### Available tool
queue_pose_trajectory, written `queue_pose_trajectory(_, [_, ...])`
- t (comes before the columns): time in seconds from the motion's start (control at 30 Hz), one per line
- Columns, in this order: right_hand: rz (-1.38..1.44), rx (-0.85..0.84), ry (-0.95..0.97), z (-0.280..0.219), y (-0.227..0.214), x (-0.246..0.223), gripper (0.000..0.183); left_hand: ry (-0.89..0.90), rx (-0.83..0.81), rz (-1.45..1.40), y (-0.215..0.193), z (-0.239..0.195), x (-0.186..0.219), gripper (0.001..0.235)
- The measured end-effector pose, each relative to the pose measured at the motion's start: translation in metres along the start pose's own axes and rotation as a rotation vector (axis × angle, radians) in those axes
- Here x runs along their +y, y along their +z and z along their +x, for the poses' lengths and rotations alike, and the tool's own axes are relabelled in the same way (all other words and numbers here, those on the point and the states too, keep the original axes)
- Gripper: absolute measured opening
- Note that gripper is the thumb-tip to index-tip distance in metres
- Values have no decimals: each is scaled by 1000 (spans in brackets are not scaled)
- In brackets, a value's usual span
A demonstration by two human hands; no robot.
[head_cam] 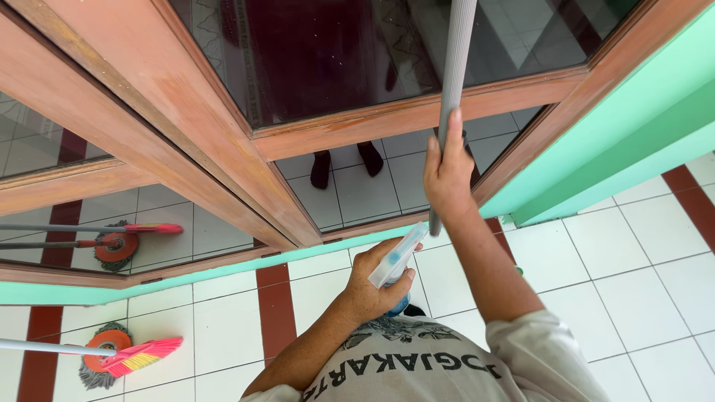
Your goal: The person cleans a glass door by spraying liquid onto the glass pane using a spray bottle and wiping the surface with a squeegee.
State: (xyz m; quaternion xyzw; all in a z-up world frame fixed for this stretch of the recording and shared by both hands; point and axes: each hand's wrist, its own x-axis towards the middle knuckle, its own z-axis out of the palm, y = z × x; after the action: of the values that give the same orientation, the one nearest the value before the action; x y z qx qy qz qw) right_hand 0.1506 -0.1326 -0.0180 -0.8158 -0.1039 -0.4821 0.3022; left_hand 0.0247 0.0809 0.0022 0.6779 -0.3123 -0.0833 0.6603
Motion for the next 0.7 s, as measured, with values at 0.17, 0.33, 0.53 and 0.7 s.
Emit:
queue_pose_trajectory(0.17, [74,-239,245,-155,22,20,76,111,44,-18,-7,1,-5,52])
queue_pose_trajectory(0.33, [33,-410,314,-198,23,23,85,61,22,-43,-12,1,-7,53])
queue_pose_trajectory(0.53, [70,-140,152,-14,25,-27,64,8,-20,-43,-17,-1,-7,52])
queue_pose_trajectory(0.7, [92,-144,236,83,26,-83,63,84,-29,-72,-31,-7,-3,53])
